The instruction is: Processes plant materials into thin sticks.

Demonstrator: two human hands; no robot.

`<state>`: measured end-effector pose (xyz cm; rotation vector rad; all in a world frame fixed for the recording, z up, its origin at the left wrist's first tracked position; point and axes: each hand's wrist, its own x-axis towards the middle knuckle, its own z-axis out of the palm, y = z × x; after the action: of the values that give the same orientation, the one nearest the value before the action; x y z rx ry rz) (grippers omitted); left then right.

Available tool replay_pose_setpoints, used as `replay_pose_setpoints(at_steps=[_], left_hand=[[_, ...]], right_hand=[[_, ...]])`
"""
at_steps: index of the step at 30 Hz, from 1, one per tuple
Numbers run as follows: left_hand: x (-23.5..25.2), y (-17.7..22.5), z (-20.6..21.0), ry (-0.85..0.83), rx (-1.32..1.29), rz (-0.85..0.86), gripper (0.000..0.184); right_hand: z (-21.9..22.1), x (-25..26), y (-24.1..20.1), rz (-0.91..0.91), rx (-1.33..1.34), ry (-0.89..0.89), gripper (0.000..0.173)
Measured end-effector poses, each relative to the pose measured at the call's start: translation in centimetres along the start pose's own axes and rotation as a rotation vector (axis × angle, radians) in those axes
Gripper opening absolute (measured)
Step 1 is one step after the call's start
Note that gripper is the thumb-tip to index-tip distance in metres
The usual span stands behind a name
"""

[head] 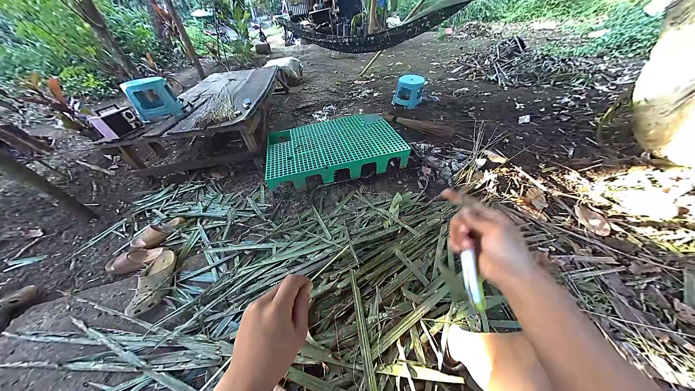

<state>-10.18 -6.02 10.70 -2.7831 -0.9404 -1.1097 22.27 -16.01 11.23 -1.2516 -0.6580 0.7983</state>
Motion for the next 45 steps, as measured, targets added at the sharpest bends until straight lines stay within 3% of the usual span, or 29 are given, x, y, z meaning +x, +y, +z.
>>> replay_pose_setpoints(at_steps=[3,6,12,18,20,21,25,28,32,35,39,41,45], left_hand=[[-0.2,0.7,0.5,-0.011,-0.051,0.022,0.025],[-0.7,1.5,0.6,-0.019,-0.115,0.053,0.024],[-0.7,2.1,-0.7,0.045,-0.152,0.129,0.022],[-1.2,1.0,-1.9,0.006,-0.230,0.043,0.023],[-1.4,0.5,-2.0,0.000,-0.251,-0.006,0.022],[-1.4,0.5,-1.9,-0.007,-0.267,-0.021,0.021],[-1.3,1.5,-1.3,-0.067,-0.364,-0.032,0.021],[-1.4,2.2,-1.1,-0.127,-0.462,-0.046,0.021],[-1.3,2.6,-1.6,-0.189,-0.573,-0.080,0.024],[-1.4,2.4,-2.0,-0.199,-0.561,-0.095,0.024],[-1.6,1.5,-2.0,-0.103,-0.462,-0.086,0.022],[-1.6,1.4,-2.0,-0.061,-0.405,-0.075,0.022],[-1.3,2.0,-1.7,-0.060,-0.393,-0.035,0.022]], right_hand=[[3.5,-3.2,1.3,0.097,0.001,-0.540,0.049],[6.8,-5.6,2.5,0.117,0.125,-0.809,0.050],[7.5,-5.8,2.7,0.069,0.301,-0.711,0.040],[4.0,-2.6,0.9,-0.122,0.309,-0.237,0.041],[3.0,-2.0,0.4,-0.151,0.302,-0.155,0.043],[2.8,-2.1,0.5,-0.154,0.287,-0.206,0.043],[5.1,-4.8,1.8,-0.006,0.222,-0.683,0.051],[6.9,-6.2,2.4,0.051,0.282,-0.856,0.050],[6.6,-6.3,2.1,0.064,0.329,-0.806,0.042],[5.2,-5.4,1.3,0.020,0.329,-0.591,0.035],[2.8,-3.7,-0.1,-0.033,0.369,-0.353,0.040],[2.5,-3.9,-0.2,-0.024,0.347,-0.393,0.042],[4.7,-6.0,0.8,0.080,0.314,-0.758,0.049]])
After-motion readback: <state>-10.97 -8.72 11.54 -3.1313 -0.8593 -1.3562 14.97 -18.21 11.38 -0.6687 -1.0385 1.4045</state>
